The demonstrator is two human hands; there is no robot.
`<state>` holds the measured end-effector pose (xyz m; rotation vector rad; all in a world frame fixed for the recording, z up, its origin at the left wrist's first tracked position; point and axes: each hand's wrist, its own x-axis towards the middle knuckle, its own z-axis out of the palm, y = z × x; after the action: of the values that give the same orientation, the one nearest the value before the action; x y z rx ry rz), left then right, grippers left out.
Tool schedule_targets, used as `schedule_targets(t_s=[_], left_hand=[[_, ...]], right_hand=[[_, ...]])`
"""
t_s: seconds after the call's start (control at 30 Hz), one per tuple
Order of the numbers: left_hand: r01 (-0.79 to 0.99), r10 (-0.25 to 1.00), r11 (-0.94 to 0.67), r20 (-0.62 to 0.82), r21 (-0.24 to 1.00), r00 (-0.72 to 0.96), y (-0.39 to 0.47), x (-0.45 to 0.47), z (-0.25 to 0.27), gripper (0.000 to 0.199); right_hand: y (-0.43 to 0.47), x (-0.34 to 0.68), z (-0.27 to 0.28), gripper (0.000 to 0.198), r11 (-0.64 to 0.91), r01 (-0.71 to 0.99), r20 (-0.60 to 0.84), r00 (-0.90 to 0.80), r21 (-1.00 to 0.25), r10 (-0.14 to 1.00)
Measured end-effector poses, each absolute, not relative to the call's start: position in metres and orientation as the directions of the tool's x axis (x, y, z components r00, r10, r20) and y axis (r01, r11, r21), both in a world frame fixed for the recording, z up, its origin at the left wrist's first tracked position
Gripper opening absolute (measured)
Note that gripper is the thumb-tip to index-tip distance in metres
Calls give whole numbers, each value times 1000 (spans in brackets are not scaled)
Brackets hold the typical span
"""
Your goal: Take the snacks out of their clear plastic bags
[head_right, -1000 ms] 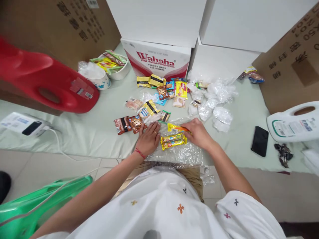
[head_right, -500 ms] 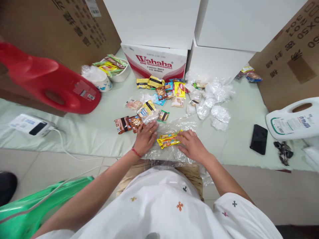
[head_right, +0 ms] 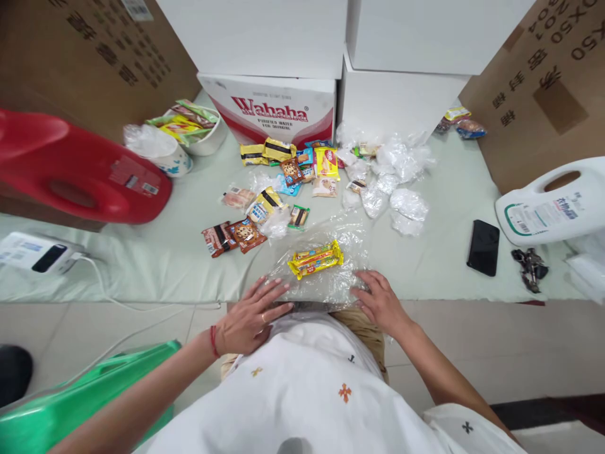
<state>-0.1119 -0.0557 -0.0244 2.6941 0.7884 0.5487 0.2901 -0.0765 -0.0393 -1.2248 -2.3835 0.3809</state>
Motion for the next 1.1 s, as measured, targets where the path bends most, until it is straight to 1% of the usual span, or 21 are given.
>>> schedule_targets(t_s=[0.07, 0.13, 0.2, 0.27, 0.33, 0.4, 0.47, 0.53, 0.6, 0.67, 0.7, 0.73, 0.77, 0.8, 0.83, 0.87, 0.9, 0.93, 1.0, 1.03, 1.1], left_hand=[[497, 572, -814, 272, 300, 774, -63, -116, -37, 57], [543, 628, -778, 344, 316, 698, -62, -117, -44, 42], [587, 729, -685, 385, 432, 566, -55, -116, -45, 27], [616, 845, -535, 350, 578, 405, -43, -111, -42, 19], [625, 928, -372, 263, 687, 264, -25, -107, -39, 21], [640, 976, -216, 176, 737, 126, -5, -103, -39, 25], [677, 993, -75, 114, 732, -13, 15, -100, -41, 23], [724, 985, 16, 115, 690, -132, 28, -97, -40, 18], [767, 954, 32, 210, 640, -215, 30, -94, -36, 23], [800, 888, -18, 378, 599, -263, 20, -89, -27, 28], [812, 853, -73, 458, 579, -250, 11, -86, -21, 29], [819, 830, -150, 520, 554, -200, 2, -81, -15, 28], [814, 826, -248, 553, 525, -105, -8, -74, -10, 28], [792, 835, -364, 548, 491, 43, -16, -66, -6, 29], [753, 833, -473, 510, 458, 214, -22, -56, -2, 32], [718, 820, -547, 449, 430, 355, -25, -46, -1, 36], [704, 810, -580, 383, 410, 444, -26, -36, -1, 40], [706, 808, -588, 321, 395, 494, -23, -27, -3, 43], [731, 820, -572, 224, 372, 528, -14, -13, -9, 47], [739, 823, -566, 192, 365, 535, -9, -9, -12, 47], [739, 817, -571, 160, 358, 554, -2, -7, -17, 48]], right_hand=[[-69, 291, -37, 24, 591, 646, 272, -531, -482, 802], [-58, 292, -26, 19, 589, 600, 282, -531, -541, 799], [-44, 291, -10, 17, 556, 561, 255, -525, -613, 812], [-25, 287, 8, 21, 496, 539, 198, -516, -681, 833], [-2, 280, 22, 28, 422, 559, 135, -482, -714, 866], [22, 271, 27, 32, 335, 627, 71, -407, -703, 911], [46, 261, 23, 31, 243, 729, 0, -316, -640, 949], [64, 253, 14, 24, 159, 849, -59, -217, -503, 974], [75, 248, 7, 19, 113, 940, -91, -149, -322, 985], [79, 246, 6, 19, 117, 977, -97, -136, -181, 986], [80, 246, 7, 19, 130, 981, -89, -143, -143, 986], [81, 245, 10, 21, 144, 981, -65, -153, -126, 986], [83, 244, 14, 24, 165, 978, -23, -169, -131, 985], [86, 241, 17, 28, 203, 967, 30, -201, -152, 979], [90, 236, 21, 34, 267, 946, 86, -255, -184, 963], [95, 230, 23, 41, 353, 910, 135, -331, -215, 934], [101, 222, 25, 48, 448, 862, 169, -418, -238, 893], [107, 212, 26, 53, 532, 809, 177, -502, -249, 846], [119, 192, 27, 56, 632, 737, 105, -627, -240, 772], [124, 183, 29, 50, 648, 727, 36, -659, -226, 752], [129, 171, 35, 28, 652, 731, -102, -677, -199, 728]])
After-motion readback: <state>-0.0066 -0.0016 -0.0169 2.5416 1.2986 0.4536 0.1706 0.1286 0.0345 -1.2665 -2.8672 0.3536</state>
